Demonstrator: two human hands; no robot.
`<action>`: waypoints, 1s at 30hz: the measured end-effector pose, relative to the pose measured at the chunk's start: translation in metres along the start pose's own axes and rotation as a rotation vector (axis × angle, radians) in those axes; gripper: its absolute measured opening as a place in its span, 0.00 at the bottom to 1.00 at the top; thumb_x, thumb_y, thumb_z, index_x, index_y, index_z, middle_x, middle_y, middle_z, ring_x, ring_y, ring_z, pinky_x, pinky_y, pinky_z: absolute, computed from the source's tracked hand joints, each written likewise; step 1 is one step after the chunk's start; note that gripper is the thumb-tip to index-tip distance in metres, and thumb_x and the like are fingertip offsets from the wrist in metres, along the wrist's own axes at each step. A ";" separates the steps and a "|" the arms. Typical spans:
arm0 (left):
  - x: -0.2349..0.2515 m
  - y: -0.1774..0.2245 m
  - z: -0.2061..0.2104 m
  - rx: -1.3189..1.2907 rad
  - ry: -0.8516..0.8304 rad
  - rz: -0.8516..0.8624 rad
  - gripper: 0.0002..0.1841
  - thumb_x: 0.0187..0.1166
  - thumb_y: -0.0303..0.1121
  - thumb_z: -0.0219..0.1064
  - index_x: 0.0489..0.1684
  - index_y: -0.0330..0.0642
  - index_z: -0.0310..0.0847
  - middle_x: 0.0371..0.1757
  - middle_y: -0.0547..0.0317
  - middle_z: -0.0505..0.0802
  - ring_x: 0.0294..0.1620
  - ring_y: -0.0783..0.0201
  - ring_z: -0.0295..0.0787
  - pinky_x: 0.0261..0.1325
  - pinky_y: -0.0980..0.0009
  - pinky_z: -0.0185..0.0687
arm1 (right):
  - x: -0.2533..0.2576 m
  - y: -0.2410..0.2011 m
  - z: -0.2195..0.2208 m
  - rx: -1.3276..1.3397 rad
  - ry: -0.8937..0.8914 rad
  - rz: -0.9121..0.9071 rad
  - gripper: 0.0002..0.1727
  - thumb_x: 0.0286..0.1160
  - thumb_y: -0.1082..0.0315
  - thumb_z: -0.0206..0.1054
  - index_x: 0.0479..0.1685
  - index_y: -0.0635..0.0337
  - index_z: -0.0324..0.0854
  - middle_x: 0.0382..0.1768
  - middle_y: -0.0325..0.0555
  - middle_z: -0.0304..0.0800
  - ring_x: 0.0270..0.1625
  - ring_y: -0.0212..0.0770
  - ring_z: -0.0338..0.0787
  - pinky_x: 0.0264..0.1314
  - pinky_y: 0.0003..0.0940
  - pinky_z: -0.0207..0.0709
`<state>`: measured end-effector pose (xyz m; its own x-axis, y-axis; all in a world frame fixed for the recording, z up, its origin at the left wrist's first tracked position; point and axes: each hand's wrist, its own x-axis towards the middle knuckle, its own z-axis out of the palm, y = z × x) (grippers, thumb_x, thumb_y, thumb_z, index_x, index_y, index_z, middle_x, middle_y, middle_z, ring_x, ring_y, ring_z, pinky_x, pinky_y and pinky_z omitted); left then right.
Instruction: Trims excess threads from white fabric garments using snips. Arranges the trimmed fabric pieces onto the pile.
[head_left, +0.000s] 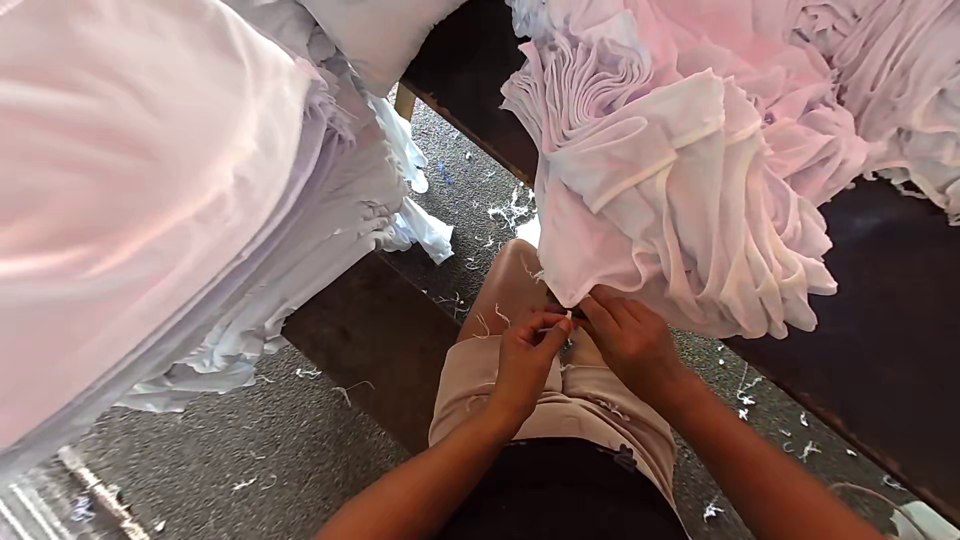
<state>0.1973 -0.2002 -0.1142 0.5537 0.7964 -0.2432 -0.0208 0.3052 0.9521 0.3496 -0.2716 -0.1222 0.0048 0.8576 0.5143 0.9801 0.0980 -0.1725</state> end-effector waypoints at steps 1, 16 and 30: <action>0.001 -0.001 0.001 -0.003 0.004 0.000 0.07 0.79 0.23 0.63 0.37 0.30 0.87 0.48 0.57 0.90 0.49 0.77 0.86 0.56 0.80 0.82 | 0.001 0.001 0.002 0.000 0.008 -0.013 0.11 0.83 0.67 0.64 0.50 0.64 0.89 0.46 0.57 0.96 0.35 0.50 0.94 0.37 0.37 0.86; 0.078 -0.010 -0.006 0.225 0.056 -0.103 0.27 0.83 0.30 0.68 0.78 0.27 0.68 0.67 0.38 0.86 0.65 0.57 0.86 0.70 0.63 0.80 | 0.069 0.062 -0.024 0.048 -0.106 0.324 0.16 0.79 0.70 0.70 0.56 0.76 0.84 0.82 0.70 0.70 0.50 0.65 0.94 0.45 0.56 0.87; 0.040 -0.015 -0.039 0.124 0.018 0.174 0.06 0.78 0.26 0.68 0.36 0.33 0.88 0.50 0.59 0.91 0.52 0.76 0.87 0.58 0.78 0.84 | 0.038 0.013 0.007 0.028 -0.182 0.022 0.10 0.77 0.71 0.69 0.47 0.70 0.88 0.65 0.66 0.85 0.44 0.59 0.93 0.41 0.47 0.87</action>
<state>0.1870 -0.1523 -0.1456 0.5360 0.8409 -0.0755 -0.0113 0.0966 0.9953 0.3612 -0.2342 -0.1111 -0.0128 0.9366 0.3501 0.9742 0.0905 -0.2066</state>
